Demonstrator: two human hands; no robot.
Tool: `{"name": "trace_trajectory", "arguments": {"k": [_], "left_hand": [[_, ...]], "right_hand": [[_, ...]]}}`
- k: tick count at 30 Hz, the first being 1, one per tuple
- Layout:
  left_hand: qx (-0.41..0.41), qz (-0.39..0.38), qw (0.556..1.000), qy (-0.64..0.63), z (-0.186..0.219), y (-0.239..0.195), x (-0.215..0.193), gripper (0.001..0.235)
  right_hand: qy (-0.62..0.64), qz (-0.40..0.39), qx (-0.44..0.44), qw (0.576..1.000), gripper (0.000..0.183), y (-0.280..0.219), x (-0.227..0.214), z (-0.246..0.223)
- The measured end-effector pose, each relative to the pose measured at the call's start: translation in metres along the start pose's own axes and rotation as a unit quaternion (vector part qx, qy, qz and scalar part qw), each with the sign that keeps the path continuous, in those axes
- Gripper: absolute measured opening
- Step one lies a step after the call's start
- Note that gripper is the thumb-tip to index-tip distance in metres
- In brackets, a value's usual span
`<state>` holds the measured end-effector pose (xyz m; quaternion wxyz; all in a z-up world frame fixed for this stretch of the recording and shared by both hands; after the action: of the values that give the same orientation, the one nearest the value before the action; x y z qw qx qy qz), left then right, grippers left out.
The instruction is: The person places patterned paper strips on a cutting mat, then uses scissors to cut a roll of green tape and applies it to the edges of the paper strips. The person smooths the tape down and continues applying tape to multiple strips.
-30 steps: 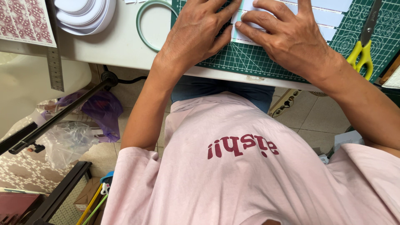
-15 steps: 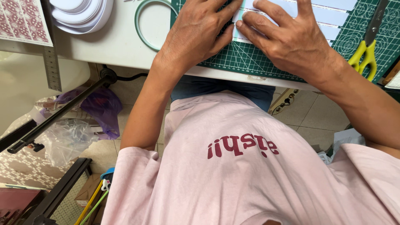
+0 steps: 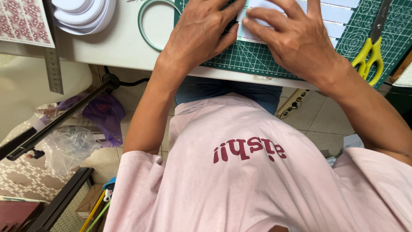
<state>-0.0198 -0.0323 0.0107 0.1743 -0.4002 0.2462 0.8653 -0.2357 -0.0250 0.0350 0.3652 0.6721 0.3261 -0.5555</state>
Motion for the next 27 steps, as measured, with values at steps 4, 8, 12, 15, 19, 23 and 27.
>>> {"name": "trace_trajectory", "arguments": {"k": [4,8,12,15,19,23,27], "left_hand": [[0.000,0.000,1.000,0.002,-0.001,-0.001,0.001,0.041],[0.002,0.006,1.000,0.008,-0.001,-0.002,0.003,0.043],[0.003,0.004,1.000,0.016,-0.002,-0.002,0.003,0.042],[0.013,0.010,0.999,0.030,-0.001,-0.001,0.004,0.044],[0.014,0.006,0.999,0.033,-0.002,-0.001,0.005,0.043],[-0.014,-0.039,0.999,0.004,-0.005,-0.004,0.008,0.041],[0.026,0.006,0.999,0.038,-0.001,0.001,0.002,0.043]], "right_hand": [[-0.070,0.001,-0.031,0.997,0.024,0.000,-0.004,-0.009],[-0.118,-0.001,-0.048,0.992,0.026,0.008,-0.007,-0.016],[-0.215,-0.027,-0.067,0.974,0.026,0.018,-0.012,-0.021],[-0.255,-0.020,-0.082,0.963,0.024,0.023,-0.015,-0.027],[-0.281,-0.004,-0.092,0.955,0.022,0.027,-0.016,-0.032],[-0.282,0.022,-0.105,0.953,0.020,0.023,-0.014,-0.034],[-0.284,0.016,-0.101,0.953,0.021,0.027,-0.015,-0.034]]}}
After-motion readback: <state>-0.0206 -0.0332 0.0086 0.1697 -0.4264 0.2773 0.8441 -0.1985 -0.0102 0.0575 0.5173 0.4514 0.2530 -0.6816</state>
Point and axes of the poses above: each hand's wrist, its own y-axis towards the middle knuckle, its own x-axis out of the palm, z = x × y, the point moved 4 cm from there along y, towards the middle knuckle, and after that the axes turned 1 degree about z, right-handed, at the moved point
